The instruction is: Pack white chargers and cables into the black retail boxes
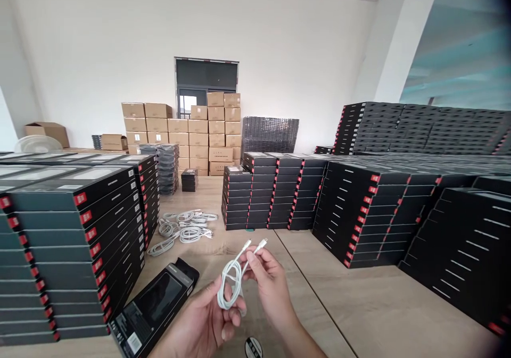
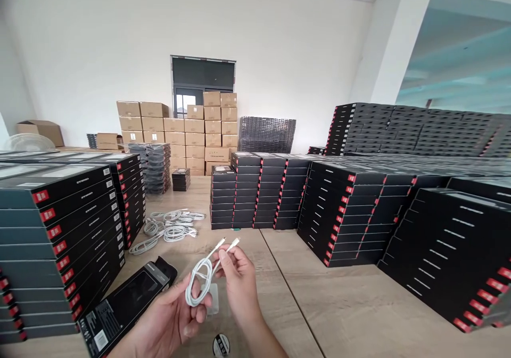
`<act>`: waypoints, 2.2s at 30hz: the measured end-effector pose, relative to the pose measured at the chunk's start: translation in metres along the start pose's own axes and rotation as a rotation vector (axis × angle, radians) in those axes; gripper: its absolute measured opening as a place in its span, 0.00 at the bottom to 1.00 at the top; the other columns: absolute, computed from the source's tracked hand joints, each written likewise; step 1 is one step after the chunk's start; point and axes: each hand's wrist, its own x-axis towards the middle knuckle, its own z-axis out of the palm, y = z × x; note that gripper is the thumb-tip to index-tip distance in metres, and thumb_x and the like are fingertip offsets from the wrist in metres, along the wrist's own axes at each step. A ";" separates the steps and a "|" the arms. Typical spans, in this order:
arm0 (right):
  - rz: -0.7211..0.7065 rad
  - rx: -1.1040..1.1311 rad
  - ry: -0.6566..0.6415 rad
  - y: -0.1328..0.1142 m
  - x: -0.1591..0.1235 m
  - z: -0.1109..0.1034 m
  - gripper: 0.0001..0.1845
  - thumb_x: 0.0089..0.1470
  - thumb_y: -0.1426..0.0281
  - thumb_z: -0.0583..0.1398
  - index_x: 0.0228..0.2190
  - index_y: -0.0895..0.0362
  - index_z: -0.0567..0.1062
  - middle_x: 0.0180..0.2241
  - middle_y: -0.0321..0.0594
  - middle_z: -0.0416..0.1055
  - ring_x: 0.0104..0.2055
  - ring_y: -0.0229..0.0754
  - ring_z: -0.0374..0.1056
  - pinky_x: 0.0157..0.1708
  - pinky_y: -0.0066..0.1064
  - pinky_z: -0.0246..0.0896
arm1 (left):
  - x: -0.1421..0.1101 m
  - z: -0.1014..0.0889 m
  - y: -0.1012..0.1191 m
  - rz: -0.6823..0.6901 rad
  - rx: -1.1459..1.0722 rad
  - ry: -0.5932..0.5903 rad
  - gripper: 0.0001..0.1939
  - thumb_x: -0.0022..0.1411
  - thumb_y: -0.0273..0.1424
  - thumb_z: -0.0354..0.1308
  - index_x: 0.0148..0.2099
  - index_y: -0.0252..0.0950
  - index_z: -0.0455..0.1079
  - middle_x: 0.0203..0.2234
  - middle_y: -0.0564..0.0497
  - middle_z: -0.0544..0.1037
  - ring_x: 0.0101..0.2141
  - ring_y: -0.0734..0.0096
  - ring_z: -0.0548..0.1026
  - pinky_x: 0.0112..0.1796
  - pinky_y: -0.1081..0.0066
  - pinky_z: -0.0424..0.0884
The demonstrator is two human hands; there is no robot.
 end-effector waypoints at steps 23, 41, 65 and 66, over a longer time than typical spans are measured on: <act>-0.723 -1.312 -0.071 -0.013 -0.003 -0.007 0.16 0.58 0.75 0.57 0.45 0.50 0.76 0.36 0.43 0.70 0.38 0.47 0.65 0.35 0.35 0.54 | 0.006 -0.007 0.000 0.304 0.532 0.263 0.22 0.55 0.51 0.59 0.38 0.36 0.68 0.34 0.50 0.75 0.28 0.73 0.68 0.26 0.74 0.56; 0.030 -0.212 -0.257 -0.009 -0.013 0.008 0.16 0.56 0.56 0.58 0.26 0.55 0.72 0.16 0.30 0.64 0.21 0.37 0.59 0.24 0.27 0.52 | 0.002 -0.006 0.004 0.195 0.422 0.240 0.23 0.53 0.51 0.61 0.35 0.34 0.70 0.30 0.52 0.73 0.23 0.78 0.65 0.22 0.75 0.48; 0.235 0.182 -0.049 0.003 -0.011 0.011 0.29 0.45 0.56 0.68 0.47 0.53 0.72 0.33 0.39 0.73 0.25 0.38 0.66 0.18 0.24 0.52 | 0.003 0.006 0.006 0.191 0.222 0.288 0.22 0.51 0.50 0.60 0.32 0.33 0.67 0.19 0.50 0.75 0.13 0.82 0.58 0.17 0.76 0.40; 0.277 0.228 -0.067 0.003 -0.011 0.012 0.31 0.44 0.57 0.69 0.48 0.53 0.71 0.33 0.38 0.74 0.24 0.37 0.65 0.17 0.23 0.50 | 0.003 0.006 0.007 0.183 0.241 0.281 0.23 0.52 0.50 0.59 0.33 0.32 0.68 0.19 0.50 0.75 0.13 0.82 0.59 0.17 0.76 0.41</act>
